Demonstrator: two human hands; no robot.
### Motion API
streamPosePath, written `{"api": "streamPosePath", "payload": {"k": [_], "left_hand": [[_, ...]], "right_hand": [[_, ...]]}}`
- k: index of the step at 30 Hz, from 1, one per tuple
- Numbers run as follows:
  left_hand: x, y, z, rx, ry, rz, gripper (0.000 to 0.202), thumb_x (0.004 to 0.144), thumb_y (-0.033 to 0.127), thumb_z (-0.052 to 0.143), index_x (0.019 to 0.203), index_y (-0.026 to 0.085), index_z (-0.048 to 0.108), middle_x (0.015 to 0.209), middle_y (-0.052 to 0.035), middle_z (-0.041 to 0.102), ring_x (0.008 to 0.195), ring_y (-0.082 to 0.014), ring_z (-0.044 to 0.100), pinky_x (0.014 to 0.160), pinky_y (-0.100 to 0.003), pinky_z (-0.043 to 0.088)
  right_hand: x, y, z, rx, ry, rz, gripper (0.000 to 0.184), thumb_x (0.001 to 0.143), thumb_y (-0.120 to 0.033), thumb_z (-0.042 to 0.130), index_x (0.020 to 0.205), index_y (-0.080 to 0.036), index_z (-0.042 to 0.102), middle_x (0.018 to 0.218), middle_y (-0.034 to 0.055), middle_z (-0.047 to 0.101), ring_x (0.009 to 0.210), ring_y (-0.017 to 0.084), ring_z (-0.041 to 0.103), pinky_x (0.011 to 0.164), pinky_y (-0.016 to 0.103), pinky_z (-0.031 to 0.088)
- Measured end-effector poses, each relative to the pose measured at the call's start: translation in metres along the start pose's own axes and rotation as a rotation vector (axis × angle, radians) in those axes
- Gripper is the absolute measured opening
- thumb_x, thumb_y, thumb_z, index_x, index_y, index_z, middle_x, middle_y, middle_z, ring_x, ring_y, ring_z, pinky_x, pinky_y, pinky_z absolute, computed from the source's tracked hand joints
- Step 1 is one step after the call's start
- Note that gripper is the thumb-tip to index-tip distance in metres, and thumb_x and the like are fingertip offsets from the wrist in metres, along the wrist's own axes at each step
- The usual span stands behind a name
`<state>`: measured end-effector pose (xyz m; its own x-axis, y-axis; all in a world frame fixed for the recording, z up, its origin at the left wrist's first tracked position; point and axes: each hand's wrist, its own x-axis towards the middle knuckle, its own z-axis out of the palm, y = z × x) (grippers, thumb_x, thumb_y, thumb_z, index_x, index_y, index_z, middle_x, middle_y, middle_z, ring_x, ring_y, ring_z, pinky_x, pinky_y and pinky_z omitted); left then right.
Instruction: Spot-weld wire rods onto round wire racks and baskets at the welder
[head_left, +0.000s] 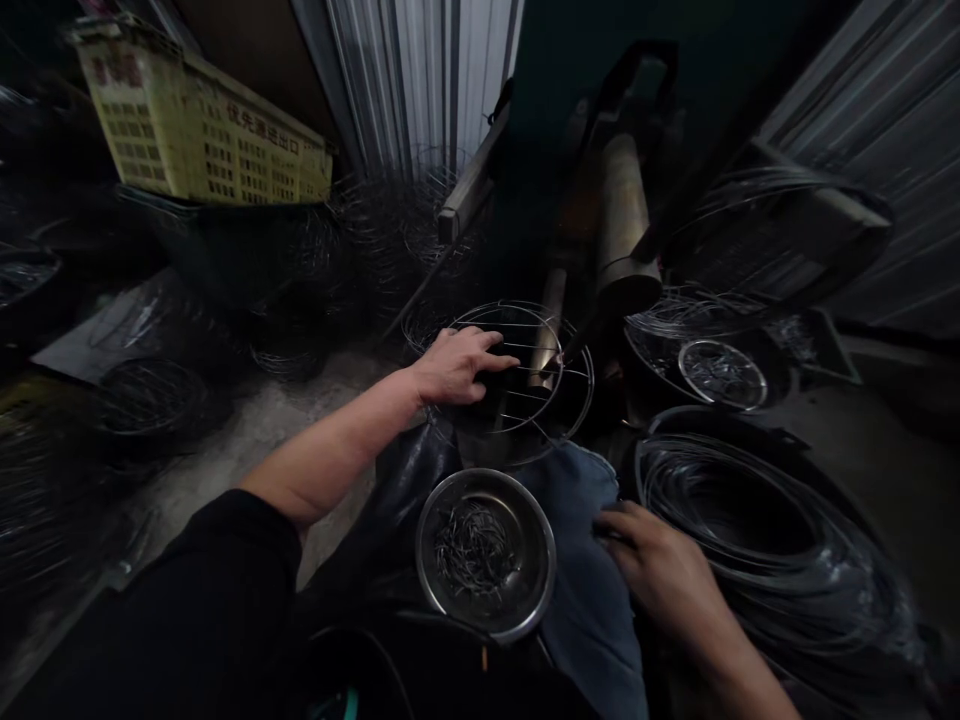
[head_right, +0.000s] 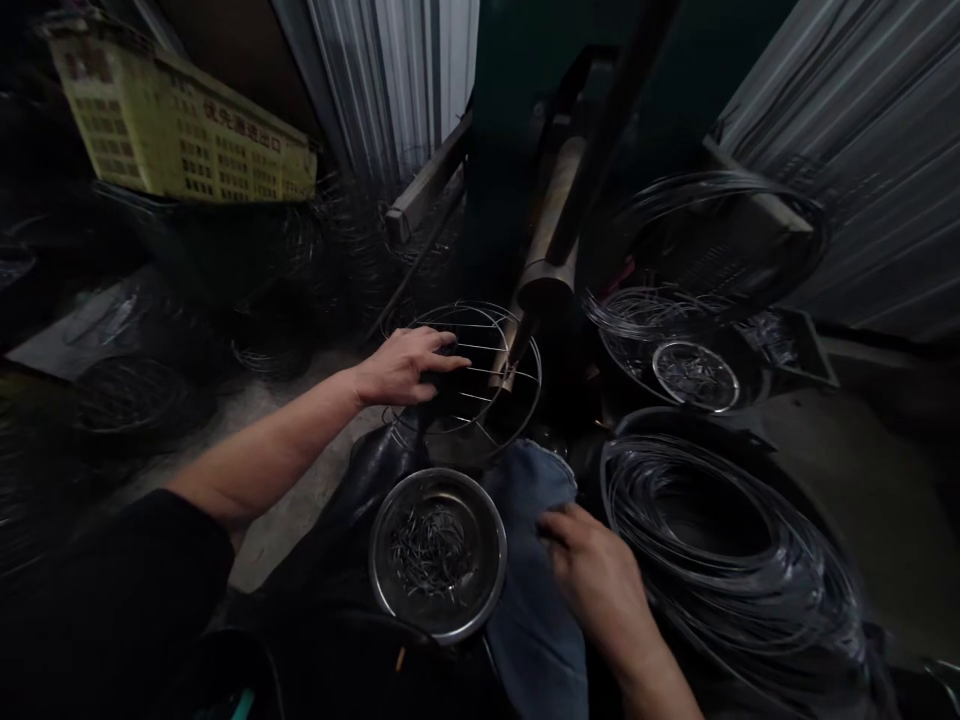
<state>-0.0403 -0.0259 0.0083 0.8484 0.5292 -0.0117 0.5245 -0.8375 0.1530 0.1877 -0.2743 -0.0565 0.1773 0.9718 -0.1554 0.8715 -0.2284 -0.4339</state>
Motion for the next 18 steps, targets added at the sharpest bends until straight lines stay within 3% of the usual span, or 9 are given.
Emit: {"api": "streamPosePath", "payload": {"k": [4,7,10,13,18], "left_hand": [[-0.005,-0.001,-0.003,-0.025,-0.041,0.044,0.063,0.081,0.026,0.063,0.143,0.035,0.051,0.148,-0.0104,0.046,0.131,-0.032,0.047,0.102,-0.05,0.042],[-0.005,-0.002,-0.004,0.023,0.04,0.043,0.063,0.082,0.027,0.064,0.143,0.033,0.051,0.149,-0.0125,0.044,0.129,-0.0337,0.046,0.102,-0.05,0.042],[-0.001,-0.001,-0.005,0.051,0.075,0.018,0.062,0.082,0.027,0.065,0.143,0.032,0.051,0.151,-0.0131,0.041,0.128,-0.0342,0.045,0.099,-0.05,0.043],[0.004,0.002,0.0,0.059,-0.032,-0.001,0.063,0.082,0.027,0.064,0.143,0.035,0.05,0.147,-0.0107,0.044,0.125,-0.032,0.046,0.096,-0.048,0.045],[0.004,0.004,0.01,0.085,-0.097,-0.009,0.059,0.083,0.027,0.06,0.141,0.034,0.052,0.143,-0.0126,0.047,0.122,-0.0338,0.047,0.093,-0.053,0.046]], "right_hand": [[0.016,-0.005,-0.011,0.431,0.178,-0.04,0.021,0.075,-0.035,0.064,0.084,-0.025,0.079,0.087,0.005,0.076,0.079,0.021,0.071,0.075,0.03,0.056],[0.024,-0.018,-0.012,0.62,0.239,0.001,0.024,0.073,-0.04,0.071,0.087,-0.022,0.079,0.081,0.0055,0.074,0.066,0.019,0.067,0.065,0.03,0.056],[0.026,-0.024,-0.008,0.667,0.265,-0.006,0.023,0.072,-0.041,0.072,0.082,-0.021,0.079,0.08,0.0063,0.073,0.067,0.019,0.067,0.064,0.03,0.056],[0.024,-0.02,-0.003,0.607,0.23,-0.05,0.022,0.071,-0.041,0.072,0.078,-0.022,0.079,0.081,0.0068,0.072,0.075,0.02,0.069,0.069,0.03,0.056],[0.019,-0.013,-0.005,0.607,0.137,0.04,0.029,0.073,-0.043,0.067,0.087,-0.02,0.078,0.071,0.0046,0.071,0.053,0.016,0.06,0.055,0.028,0.053]]}}
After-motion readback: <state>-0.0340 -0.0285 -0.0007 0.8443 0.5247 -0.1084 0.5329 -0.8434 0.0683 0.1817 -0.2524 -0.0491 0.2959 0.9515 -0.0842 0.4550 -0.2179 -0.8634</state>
